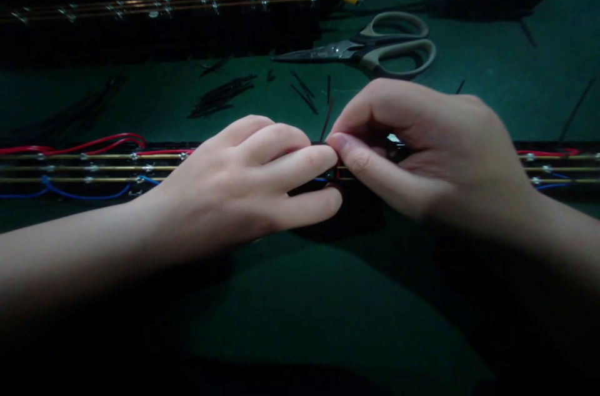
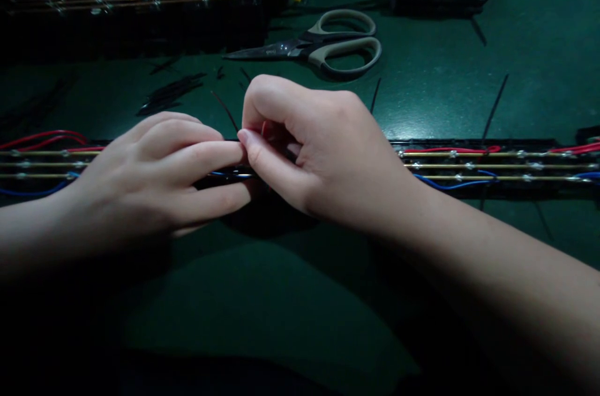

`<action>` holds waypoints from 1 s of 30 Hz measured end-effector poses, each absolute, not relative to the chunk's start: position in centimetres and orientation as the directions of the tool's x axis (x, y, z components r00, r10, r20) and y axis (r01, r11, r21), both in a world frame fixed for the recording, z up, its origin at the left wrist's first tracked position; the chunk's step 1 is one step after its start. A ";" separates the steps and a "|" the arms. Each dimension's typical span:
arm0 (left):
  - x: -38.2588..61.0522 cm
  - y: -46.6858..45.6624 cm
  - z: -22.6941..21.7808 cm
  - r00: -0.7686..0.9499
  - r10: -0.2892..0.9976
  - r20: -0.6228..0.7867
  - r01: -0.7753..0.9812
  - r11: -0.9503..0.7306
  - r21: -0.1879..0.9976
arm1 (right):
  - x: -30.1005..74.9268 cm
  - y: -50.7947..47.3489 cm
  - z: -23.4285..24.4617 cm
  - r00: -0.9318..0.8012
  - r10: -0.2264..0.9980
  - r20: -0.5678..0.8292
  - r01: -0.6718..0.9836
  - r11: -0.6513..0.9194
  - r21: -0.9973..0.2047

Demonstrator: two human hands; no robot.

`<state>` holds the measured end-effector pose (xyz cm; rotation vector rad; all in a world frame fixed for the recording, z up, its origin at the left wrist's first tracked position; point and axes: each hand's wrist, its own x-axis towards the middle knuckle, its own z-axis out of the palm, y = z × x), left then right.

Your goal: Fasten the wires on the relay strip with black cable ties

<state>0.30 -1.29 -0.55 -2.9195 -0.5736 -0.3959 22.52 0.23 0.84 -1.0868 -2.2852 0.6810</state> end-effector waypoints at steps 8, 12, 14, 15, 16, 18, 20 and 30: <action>0.2 -1.1 -0.6 0.895 0.331 0.299 0.371 -0.924 -0.089 | 22.6 0.2 0.8 -0.568 0.780 0.262 0.562 0.600 -0.570; 0.3 -1.0 -0.6 0.903 0.319 0.287 0.356 -0.931 -0.086 | 22.6 0.3 0.7 -0.573 0.777 0.261 0.564 0.604 -0.563; 0.2 -1.0 -0.5 0.904 0.317 0.285 0.355 -0.931 -0.090 | 22.6 0.3 0.7 -0.574 0.774 0.267 0.557 0.608 -0.565; 0.2 -1.0 -0.5 0.904 0.318 0.287 0.356 -0.930 -0.092 | 22.6 0.3 0.7 -0.575 0.773 0.269 0.555 0.609 -0.566; 0.2 -1.0 -0.5 0.903 0.318 0.290 0.357 -0.929 -0.094 | 22.6 0.3 0.7 -0.575 0.772 0.271 0.554 0.611 -0.565; 0.2 -1.0 -0.5 0.904 0.322 0.280 0.359 -0.929 -0.092 | 22.6 0.3 0.7 -0.578 0.772 0.267 0.556 0.611 -0.564; 0.2 -1.0 -0.6 0.907 0.320 0.272 0.356 -0.930 -0.092 | 22.6 0.3 0.8 -0.582 0.768 0.268 0.552 0.614 -0.564; 0.2 -0.9 -0.5 0.912 0.313 0.266 0.348 -0.933 -0.094 | 22.7 0.4 0.7 -0.593 0.756 0.277 0.540 0.628 -0.560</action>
